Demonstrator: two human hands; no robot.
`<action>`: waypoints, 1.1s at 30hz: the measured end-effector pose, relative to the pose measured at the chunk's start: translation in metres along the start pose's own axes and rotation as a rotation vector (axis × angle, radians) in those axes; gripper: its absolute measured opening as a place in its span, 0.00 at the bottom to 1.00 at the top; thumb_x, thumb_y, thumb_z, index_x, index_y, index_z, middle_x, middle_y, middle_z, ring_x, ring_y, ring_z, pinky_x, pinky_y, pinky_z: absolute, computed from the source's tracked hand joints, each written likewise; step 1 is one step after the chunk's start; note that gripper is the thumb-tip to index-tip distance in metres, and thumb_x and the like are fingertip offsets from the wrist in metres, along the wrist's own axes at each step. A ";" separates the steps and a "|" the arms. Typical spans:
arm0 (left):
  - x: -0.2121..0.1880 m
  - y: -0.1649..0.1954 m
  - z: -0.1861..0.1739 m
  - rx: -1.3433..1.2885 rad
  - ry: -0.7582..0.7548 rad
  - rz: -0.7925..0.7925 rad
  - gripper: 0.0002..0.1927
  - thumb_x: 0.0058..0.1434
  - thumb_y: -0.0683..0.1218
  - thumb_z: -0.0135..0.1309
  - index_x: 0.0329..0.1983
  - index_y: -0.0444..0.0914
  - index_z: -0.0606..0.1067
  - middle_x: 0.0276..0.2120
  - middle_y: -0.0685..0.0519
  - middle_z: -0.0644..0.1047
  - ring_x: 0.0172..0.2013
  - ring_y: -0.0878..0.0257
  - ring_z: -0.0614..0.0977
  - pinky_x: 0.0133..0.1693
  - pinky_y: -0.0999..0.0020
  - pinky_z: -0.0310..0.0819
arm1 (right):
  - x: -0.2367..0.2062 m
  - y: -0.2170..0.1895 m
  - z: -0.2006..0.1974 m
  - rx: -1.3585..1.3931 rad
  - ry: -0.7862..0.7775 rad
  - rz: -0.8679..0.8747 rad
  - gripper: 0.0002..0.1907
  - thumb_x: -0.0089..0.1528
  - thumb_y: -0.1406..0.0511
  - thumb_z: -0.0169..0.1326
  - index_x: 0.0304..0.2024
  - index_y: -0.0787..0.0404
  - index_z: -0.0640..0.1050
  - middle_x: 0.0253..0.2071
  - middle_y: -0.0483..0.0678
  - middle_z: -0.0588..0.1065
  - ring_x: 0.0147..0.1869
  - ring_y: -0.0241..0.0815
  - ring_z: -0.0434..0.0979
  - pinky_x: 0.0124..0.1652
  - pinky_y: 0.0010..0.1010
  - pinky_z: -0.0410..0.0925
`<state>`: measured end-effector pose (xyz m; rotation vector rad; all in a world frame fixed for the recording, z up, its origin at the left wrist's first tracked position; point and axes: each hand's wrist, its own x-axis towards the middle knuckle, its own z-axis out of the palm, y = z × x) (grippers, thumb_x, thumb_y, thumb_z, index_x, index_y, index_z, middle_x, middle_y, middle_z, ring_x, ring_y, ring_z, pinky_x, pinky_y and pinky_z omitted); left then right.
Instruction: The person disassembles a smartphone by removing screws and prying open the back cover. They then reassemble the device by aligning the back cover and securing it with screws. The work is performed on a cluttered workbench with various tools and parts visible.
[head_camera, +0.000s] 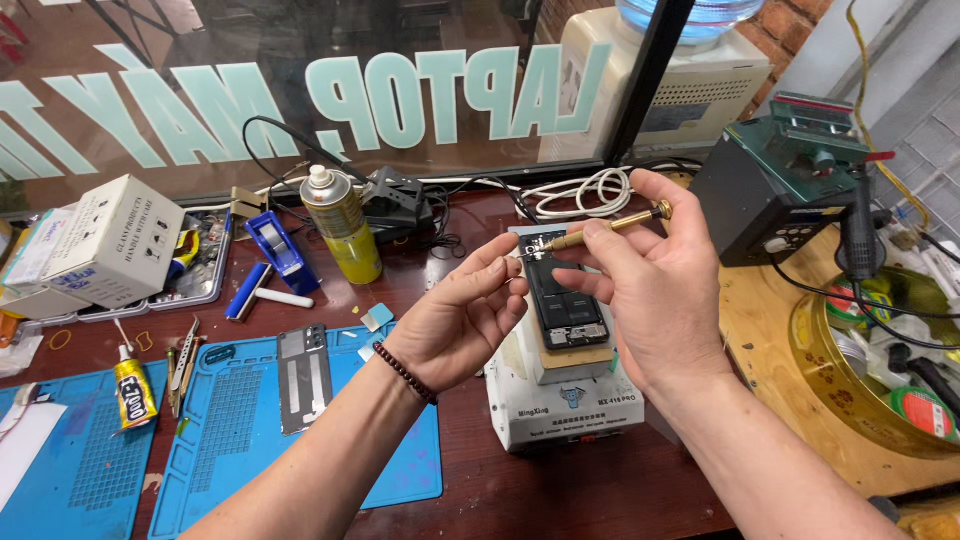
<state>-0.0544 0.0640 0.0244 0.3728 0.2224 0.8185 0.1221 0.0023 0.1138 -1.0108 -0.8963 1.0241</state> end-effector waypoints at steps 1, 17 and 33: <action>0.002 -0.002 0.001 0.008 -0.030 -0.017 0.21 0.67 0.40 0.55 0.63 0.37 0.70 0.43 0.52 0.79 0.43 0.63 0.83 0.48 0.70 0.81 | -0.001 -0.002 -0.003 -0.006 0.008 0.002 0.28 0.64 0.72 0.50 0.66 0.63 0.58 0.46 0.56 0.79 0.46 0.45 0.83 0.39 0.33 0.77; 0.011 -0.015 0.003 0.071 -0.094 -0.070 0.15 0.70 0.40 0.53 0.59 0.39 0.71 0.40 0.52 0.79 0.42 0.60 0.83 0.46 0.67 0.81 | -0.004 -0.002 -0.021 -0.038 0.028 0.022 0.27 0.64 0.73 0.51 0.64 0.65 0.60 0.43 0.56 0.78 0.43 0.44 0.84 0.36 0.32 0.79; 0.016 -0.022 -0.001 0.450 0.095 -0.091 0.15 0.65 0.37 0.53 0.55 0.34 0.70 0.33 0.48 0.80 0.33 0.58 0.84 0.38 0.64 0.81 | 0.005 0.000 -0.027 -0.404 0.050 0.156 0.28 0.60 0.72 0.53 0.63 0.61 0.64 0.39 0.54 0.82 0.37 0.40 0.84 0.35 0.32 0.79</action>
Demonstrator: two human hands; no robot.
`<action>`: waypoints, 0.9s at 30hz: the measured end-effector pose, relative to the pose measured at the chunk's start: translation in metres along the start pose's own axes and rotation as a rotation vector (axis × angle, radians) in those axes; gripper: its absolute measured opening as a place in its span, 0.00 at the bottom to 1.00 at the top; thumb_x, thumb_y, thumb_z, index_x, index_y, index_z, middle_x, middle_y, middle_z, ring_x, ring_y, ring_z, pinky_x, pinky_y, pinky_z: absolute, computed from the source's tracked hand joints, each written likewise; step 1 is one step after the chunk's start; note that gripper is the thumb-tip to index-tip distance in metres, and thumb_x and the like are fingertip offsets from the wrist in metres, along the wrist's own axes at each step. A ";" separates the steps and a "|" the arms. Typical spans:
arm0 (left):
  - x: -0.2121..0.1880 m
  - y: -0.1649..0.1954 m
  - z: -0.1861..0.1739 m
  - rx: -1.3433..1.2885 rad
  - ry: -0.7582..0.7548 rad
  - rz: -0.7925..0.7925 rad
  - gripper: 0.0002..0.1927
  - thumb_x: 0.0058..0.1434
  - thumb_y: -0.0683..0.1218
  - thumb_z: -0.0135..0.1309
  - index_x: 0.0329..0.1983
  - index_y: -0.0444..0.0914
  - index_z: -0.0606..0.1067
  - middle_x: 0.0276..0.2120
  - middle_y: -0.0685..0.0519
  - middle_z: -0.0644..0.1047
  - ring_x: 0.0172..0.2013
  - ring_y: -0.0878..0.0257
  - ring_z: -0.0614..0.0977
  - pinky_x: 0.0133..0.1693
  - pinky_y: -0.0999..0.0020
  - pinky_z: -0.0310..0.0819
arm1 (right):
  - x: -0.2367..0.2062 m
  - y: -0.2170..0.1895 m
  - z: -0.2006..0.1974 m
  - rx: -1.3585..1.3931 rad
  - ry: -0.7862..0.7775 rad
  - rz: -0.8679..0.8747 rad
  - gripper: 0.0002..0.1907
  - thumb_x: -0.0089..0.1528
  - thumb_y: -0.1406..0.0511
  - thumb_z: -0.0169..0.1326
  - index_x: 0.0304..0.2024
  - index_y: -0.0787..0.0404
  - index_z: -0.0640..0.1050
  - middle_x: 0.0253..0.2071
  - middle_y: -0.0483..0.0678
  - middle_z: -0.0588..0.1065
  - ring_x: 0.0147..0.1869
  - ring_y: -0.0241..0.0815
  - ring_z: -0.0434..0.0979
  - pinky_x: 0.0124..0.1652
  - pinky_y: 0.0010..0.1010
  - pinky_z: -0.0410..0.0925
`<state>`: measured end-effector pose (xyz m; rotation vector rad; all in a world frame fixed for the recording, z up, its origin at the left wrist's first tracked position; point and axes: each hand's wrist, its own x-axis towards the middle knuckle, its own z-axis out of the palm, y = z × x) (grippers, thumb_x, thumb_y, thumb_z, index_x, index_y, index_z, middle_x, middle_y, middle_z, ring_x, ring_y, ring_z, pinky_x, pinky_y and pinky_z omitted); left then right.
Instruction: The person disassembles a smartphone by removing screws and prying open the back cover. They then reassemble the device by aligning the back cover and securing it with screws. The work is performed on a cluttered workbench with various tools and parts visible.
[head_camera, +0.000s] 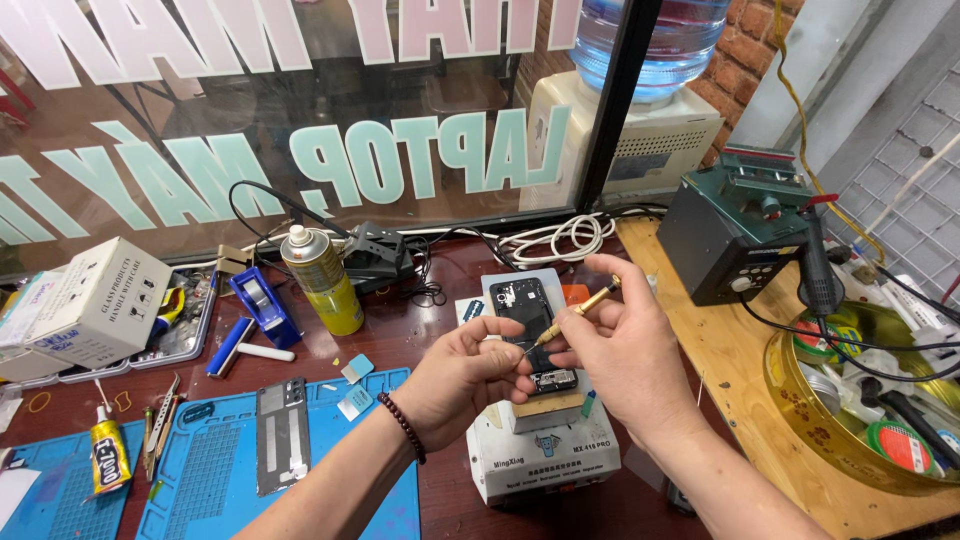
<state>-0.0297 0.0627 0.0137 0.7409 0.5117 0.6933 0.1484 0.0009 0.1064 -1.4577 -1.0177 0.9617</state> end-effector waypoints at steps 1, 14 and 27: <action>0.001 0.000 0.001 0.005 0.005 -0.002 0.15 0.65 0.37 0.53 0.55 0.34 0.70 0.33 0.47 0.80 0.32 0.58 0.84 0.38 0.64 0.81 | 0.000 0.000 0.000 -0.015 0.004 0.012 0.28 0.61 0.71 0.54 0.64 0.59 0.64 0.38 0.55 0.82 0.37 0.41 0.84 0.36 0.32 0.79; 0.006 -0.002 0.006 -0.035 0.097 -0.055 0.14 0.63 0.36 0.53 0.52 0.35 0.71 0.32 0.47 0.80 0.31 0.58 0.83 0.36 0.66 0.81 | 0.004 0.018 -0.004 0.183 -0.011 0.043 0.32 0.59 0.74 0.51 0.66 0.60 0.62 0.45 0.58 0.79 0.44 0.42 0.82 0.42 0.32 0.79; 0.001 -0.006 0.013 0.009 0.104 -0.115 0.10 0.65 0.44 0.54 0.48 0.37 0.73 0.32 0.51 0.79 0.31 0.61 0.83 0.33 0.67 0.79 | -0.003 0.030 -0.006 0.153 -0.020 0.044 0.31 0.60 0.74 0.51 0.66 0.61 0.62 0.44 0.57 0.79 0.44 0.42 0.82 0.43 0.32 0.80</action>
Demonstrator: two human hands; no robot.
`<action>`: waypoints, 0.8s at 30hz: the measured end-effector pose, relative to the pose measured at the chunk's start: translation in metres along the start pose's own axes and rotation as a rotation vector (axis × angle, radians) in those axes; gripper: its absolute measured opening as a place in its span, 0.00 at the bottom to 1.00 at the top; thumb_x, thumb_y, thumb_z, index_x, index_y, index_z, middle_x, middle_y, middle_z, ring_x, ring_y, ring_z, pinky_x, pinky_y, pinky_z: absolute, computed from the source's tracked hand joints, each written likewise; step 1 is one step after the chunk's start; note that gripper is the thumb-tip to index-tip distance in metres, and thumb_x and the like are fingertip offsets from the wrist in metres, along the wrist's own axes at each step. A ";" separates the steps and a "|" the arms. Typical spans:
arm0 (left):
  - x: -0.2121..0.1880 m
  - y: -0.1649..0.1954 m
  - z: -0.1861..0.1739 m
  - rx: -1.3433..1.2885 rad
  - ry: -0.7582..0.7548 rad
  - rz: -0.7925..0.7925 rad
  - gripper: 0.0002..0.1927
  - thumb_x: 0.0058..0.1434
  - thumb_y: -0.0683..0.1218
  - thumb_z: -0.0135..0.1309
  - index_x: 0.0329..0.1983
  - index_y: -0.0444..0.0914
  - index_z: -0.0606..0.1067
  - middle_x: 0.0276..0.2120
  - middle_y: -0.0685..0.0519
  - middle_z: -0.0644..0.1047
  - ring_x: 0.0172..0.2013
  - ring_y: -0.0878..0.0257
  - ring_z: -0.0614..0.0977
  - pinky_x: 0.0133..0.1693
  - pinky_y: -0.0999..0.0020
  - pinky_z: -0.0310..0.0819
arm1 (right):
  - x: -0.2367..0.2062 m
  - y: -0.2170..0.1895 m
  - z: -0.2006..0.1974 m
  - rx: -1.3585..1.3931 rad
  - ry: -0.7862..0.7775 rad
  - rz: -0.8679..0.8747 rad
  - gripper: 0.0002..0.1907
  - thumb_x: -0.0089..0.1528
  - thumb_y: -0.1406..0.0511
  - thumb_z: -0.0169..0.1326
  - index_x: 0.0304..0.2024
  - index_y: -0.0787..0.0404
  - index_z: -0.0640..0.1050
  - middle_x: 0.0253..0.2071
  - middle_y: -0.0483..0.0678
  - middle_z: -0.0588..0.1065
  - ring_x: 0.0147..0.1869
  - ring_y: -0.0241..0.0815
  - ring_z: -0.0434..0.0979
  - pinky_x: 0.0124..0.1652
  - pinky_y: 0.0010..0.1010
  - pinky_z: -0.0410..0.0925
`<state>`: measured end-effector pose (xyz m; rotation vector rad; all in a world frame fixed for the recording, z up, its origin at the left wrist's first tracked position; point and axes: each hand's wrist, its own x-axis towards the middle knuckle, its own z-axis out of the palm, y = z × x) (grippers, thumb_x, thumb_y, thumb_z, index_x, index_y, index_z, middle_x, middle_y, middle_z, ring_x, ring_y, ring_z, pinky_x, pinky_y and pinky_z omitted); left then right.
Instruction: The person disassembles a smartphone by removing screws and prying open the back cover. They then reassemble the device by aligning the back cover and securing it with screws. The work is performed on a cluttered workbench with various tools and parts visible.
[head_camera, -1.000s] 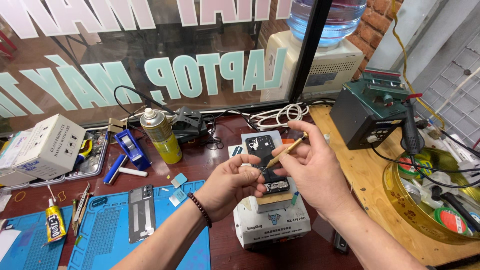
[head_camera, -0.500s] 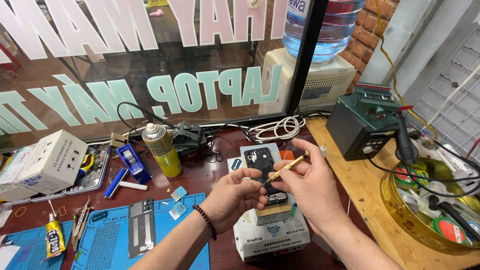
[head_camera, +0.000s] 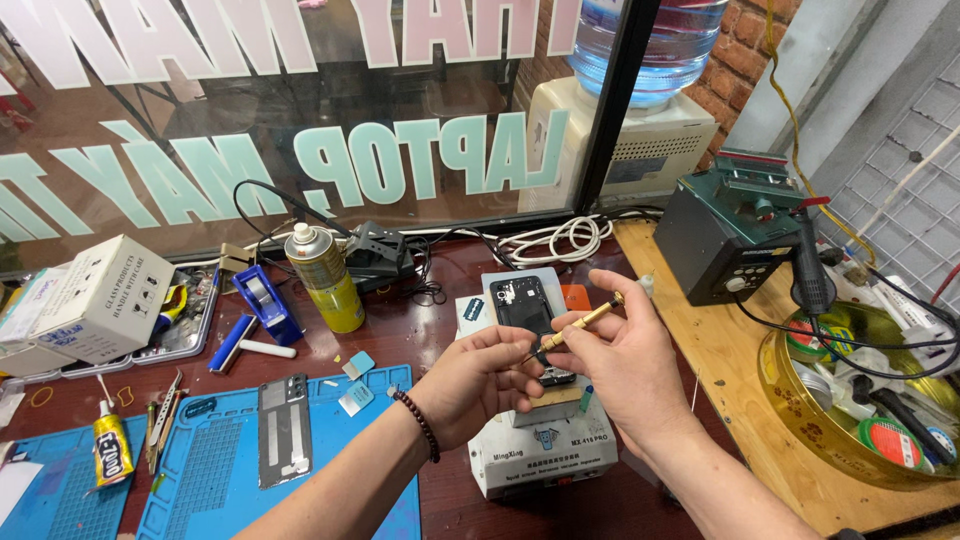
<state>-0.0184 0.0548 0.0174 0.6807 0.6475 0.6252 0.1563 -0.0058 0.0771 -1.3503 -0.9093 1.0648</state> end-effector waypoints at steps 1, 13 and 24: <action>0.001 -0.001 0.001 0.022 0.055 -0.001 0.10 0.64 0.46 0.53 0.47 0.38 0.73 0.32 0.53 0.79 0.30 0.62 0.82 0.32 0.66 0.79 | 0.000 0.001 0.000 -0.023 0.000 -0.035 0.31 0.61 0.74 0.51 0.66 0.61 0.61 0.45 0.57 0.79 0.45 0.42 0.82 0.43 0.32 0.80; 0.016 -0.030 -0.019 0.394 0.469 -0.091 0.06 0.57 0.35 0.55 0.38 0.35 0.74 0.30 0.51 0.78 0.26 0.61 0.79 0.28 0.65 0.79 | -0.010 0.022 -0.021 -0.378 0.036 -0.208 0.29 0.61 0.73 0.54 0.65 0.60 0.64 0.41 0.51 0.82 0.43 0.37 0.85 0.41 0.28 0.78; 0.018 -0.035 -0.016 0.561 0.481 -0.089 0.08 0.57 0.43 0.63 0.33 0.37 0.75 0.29 0.51 0.79 0.26 0.63 0.81 0.26 0.67 0.80 | -0.014 0.034 -0.010 -0.608 0.051 -0.274 0.28 0.61 0.70 0.56 0.64 0.56 0.66 0.41 0.46 0.84 0.43 0.34 0.85 0.42 0.28 0.75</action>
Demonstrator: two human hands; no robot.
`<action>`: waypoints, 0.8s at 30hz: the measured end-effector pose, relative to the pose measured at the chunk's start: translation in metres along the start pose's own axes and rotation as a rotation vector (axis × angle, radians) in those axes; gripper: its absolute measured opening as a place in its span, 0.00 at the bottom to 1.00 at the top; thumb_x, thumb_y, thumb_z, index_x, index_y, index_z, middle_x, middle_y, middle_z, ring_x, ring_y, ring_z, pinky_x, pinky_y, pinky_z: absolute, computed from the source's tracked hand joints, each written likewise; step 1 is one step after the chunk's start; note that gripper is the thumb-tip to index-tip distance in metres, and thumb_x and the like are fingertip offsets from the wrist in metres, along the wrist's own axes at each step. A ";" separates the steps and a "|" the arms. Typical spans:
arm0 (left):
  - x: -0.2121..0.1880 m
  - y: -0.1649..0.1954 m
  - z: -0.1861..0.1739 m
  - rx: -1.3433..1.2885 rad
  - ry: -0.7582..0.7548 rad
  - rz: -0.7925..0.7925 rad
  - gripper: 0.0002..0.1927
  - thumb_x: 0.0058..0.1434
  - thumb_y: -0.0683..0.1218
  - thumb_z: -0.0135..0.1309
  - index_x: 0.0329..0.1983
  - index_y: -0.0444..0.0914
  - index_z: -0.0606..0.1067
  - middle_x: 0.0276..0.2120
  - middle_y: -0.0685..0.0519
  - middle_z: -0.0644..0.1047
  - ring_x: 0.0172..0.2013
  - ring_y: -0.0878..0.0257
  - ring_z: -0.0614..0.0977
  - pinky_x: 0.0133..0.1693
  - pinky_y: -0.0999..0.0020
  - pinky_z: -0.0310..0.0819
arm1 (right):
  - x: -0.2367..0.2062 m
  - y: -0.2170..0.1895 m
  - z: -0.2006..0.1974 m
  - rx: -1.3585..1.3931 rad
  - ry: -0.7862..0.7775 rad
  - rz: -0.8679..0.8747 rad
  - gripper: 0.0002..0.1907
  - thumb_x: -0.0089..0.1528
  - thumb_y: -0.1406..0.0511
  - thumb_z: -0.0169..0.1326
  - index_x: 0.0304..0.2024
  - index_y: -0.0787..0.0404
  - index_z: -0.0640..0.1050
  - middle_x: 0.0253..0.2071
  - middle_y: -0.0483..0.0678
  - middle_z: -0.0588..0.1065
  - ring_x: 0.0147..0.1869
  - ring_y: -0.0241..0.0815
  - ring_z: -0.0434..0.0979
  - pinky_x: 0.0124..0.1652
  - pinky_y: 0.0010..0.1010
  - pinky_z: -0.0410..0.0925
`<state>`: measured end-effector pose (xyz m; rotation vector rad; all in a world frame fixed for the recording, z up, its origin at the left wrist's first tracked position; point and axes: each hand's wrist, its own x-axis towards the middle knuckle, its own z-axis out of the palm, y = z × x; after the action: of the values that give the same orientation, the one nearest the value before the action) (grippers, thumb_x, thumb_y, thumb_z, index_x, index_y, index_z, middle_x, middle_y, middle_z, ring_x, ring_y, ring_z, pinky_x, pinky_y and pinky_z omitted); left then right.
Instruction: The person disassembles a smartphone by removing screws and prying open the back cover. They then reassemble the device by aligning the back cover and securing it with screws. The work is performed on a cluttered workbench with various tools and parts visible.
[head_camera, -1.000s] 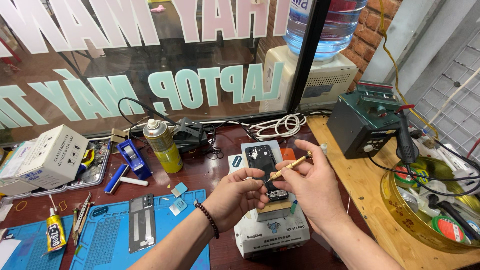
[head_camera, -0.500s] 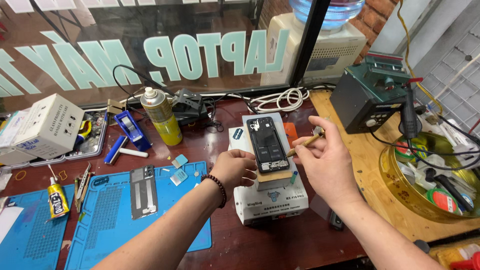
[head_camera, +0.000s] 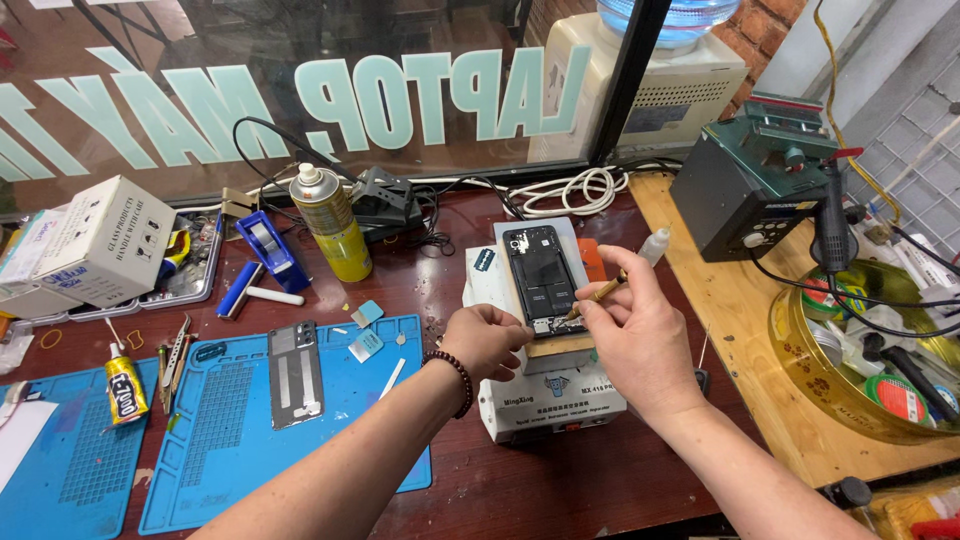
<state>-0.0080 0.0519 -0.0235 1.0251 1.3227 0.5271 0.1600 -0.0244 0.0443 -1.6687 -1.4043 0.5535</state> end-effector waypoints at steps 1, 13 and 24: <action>0.000 0.001 0.001 0.050 0.021 0.020 0.09 0.57 0.45 0.64 0.33 0.37 0.75 0.29 0.51 0.80 0.25 0.63 0.82 0.26 0.67 0.80 | 0.000 0.000 0.000 -0.013 0.012 -0.011 0.28 0.61 0.70 0.56 0.64 0.56 0.66 0.41 0.46 0.83 0.43 0.34 0.85 0.42 0.28 0.75; -0.001 0.011 0.007 0.219 0.064 0.028 0.15 0.55 0.49 0.67 0.31 0.37 0.73 0.24 0.51 0.79 0.21 0.65 0.81 0.23 0.70 0.79 | -0.001 -0.004 0.001 -0.066 -0.013 0.029 0.28 0.62 0.69 0.54 0.64 0.55 0.65 0.42 0.45 0.83 0.44 0.35 0.85 0.44 0.29 0.75; -0.001 0.012 0.008 0.208 0.063 0.036 0.16 0.54 0.50 0.67 0.30 0.37 0.72 0.23 0.51 0.79 0.20 0.65 0.80 0.23 0.69 0.78 | -0.002 -0.004 0.003 -0.075 -0.021 -0.073 0.27 0.61 0.67 0.56 0.63 0.55 0.67 0.40 0.45 0.83 0.41 0.35 0.86 0.40 0.30 0.76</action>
<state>0.0017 0.0544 -0.0133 1.2126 1.4393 0.4584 0.1544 -0.0248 0.0458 -1.6671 -1.5116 0.4830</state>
